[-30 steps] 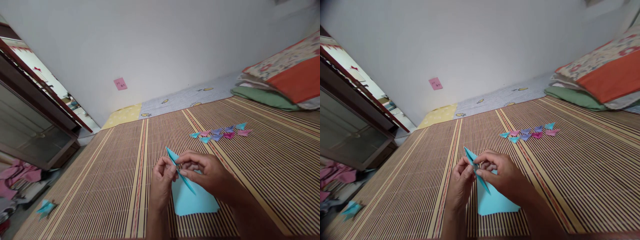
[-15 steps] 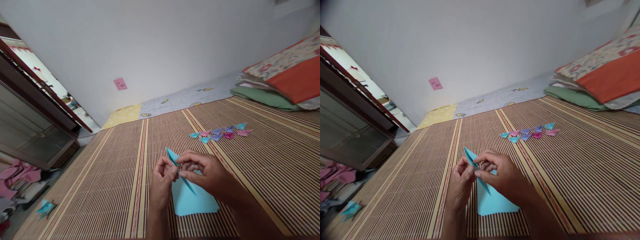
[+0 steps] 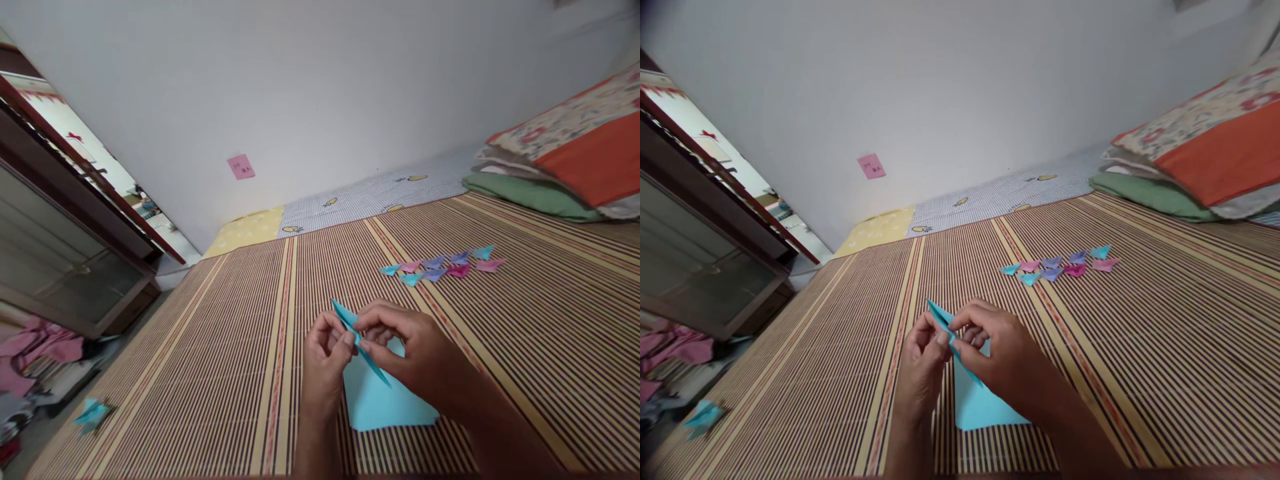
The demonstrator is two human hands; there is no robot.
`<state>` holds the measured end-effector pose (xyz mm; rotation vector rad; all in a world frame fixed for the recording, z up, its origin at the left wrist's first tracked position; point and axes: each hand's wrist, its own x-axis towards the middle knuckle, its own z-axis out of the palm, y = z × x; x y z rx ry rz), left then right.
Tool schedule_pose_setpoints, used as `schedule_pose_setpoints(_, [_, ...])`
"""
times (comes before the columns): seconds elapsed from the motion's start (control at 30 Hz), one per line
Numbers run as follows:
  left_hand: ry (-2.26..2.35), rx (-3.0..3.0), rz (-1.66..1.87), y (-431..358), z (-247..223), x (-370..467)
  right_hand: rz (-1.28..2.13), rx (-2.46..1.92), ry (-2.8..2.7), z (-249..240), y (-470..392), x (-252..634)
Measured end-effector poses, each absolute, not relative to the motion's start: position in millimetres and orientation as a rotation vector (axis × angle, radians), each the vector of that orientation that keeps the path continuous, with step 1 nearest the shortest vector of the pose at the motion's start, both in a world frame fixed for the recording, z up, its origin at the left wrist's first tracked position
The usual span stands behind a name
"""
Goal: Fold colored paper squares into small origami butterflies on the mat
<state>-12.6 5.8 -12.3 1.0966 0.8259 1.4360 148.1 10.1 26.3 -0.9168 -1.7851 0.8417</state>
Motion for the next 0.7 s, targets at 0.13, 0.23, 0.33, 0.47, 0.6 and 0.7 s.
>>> schedule_pose_setpoints(0.13, [0.935, 1.181, 1.492, 5, -8, -8, 0.523, -0.99, -1.862, 24, 7, 142])
schedule_pose_setpoints(0.23, [0.996, 1.22, 1.509, 4, -2, -5, 0.379, -1.032, -1.872, 20, 8, 139])
schedule_pose_setpoints(0.33, [1.0, 1.237, 1.499, 2, 2, -5, 0.44, -1.02, -1.806, 19, 12, 141])
schedule_pose_setpoints(0.47, [0.961, 1.226, 1.429, 1, 4, -16, 0.79, -1.021, -1.614, 19, 18, 151])
schedule_pose_setpoints(0.6, [0.906, 1.244, 1.377, 4, -1, -28, 1.112, -0.97, -1.384, 15, 21, 158])
schedule_pose_setpoints(0.7, [0.82, 1.192, 1.371, 7, -4, -30, 1.196, -0.96, -1.296, 13, 23, 157])
